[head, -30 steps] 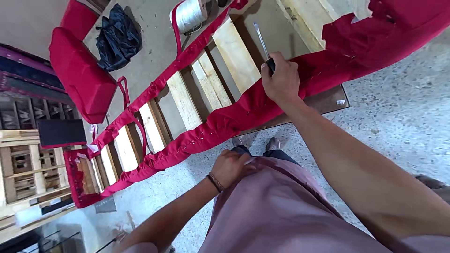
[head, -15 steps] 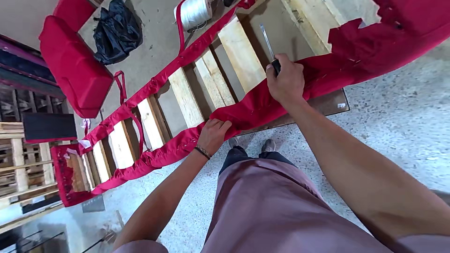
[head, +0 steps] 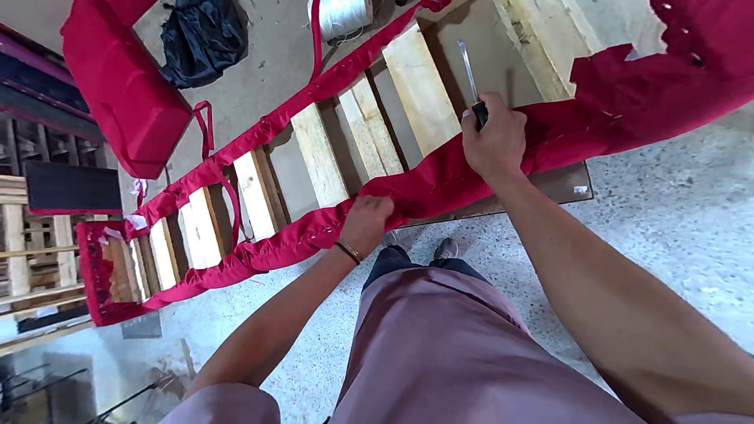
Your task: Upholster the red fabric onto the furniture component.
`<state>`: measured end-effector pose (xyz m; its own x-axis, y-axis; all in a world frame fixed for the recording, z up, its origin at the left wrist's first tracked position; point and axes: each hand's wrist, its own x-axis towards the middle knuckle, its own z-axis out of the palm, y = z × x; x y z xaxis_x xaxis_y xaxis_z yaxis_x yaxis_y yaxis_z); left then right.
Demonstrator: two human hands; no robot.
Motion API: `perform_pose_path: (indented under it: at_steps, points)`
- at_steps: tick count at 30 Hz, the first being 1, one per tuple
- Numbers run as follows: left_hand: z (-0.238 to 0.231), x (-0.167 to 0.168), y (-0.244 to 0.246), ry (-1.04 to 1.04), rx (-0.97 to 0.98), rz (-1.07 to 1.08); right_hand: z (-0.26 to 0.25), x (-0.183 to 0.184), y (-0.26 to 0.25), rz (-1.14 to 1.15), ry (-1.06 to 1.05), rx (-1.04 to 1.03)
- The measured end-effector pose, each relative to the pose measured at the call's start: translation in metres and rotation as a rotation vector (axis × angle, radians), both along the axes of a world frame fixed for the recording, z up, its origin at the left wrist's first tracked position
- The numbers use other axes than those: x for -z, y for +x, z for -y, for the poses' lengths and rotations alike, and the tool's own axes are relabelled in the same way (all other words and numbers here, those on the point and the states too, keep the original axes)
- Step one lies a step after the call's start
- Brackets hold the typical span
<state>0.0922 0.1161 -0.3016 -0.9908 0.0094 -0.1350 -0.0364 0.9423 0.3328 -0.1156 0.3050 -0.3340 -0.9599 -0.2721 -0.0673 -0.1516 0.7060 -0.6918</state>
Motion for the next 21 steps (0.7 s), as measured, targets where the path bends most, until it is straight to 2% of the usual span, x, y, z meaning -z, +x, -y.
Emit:
perform_pose_path:
  at_steps: [2, 4, 9, 10, 13, 15, 16, 18, 20, 21]
  points:
    - [0.004, 0.001, 0.003, -0.031, 0.064, -0.063, 0.0, -0.005, 0.002, -0.012, -0.006, -0.034]
    - [0.007, -0.008, -0.002, 0.052, -0.037, 0.028, 0.003, -0.005, 0.004, -0.024, -0.005, -0.048]
    - [0.006, -0.005, -0.008, 0.163, -0.236, 0.041, 0.003, -0.003, 0.004, -0.002, 0.046, -0.024]
    - [0.003, -0.003, -0.006, 0.14, -0.202, 0.034, 0.004, -0.003, 0.004, 0.016, 0.054, -0.01]
    - [-0.021, 0.006, 0.021, 0.025, 0.122, -0.05, 0.007, 0.0, 0.005, 0.005, 0.057, 0.009]
    - [-0.052, 0.002, 0.044, 0.115, 0.241, -0.045, 0.006, 0.002, 0.007, -0.038, 0.004, 0.014]
    - [-0.062, 0.004, 0.049, 0.179, 0.239, -0.083, 0.003, 0.002, 0.005, -0.071, -0.044, 0.011]
    - [-0.056, -0.003, 0.043, 0.257, 0.027, -0.108, -0.01, -0.003, 0.008, -0.121, -0.162, -0.032]
    - [-0.015, -0.009, 0.014, 0.222, -0.279, -0.064, -0.026, -0.015, 0.025, -0.067, -0.247, -0.114]
    - [0.006, -0.006, -0.001, 0.2, -0.36, -0.011, -0.034, -0.024, 0.043, 0.018, -0.262, -0.143]
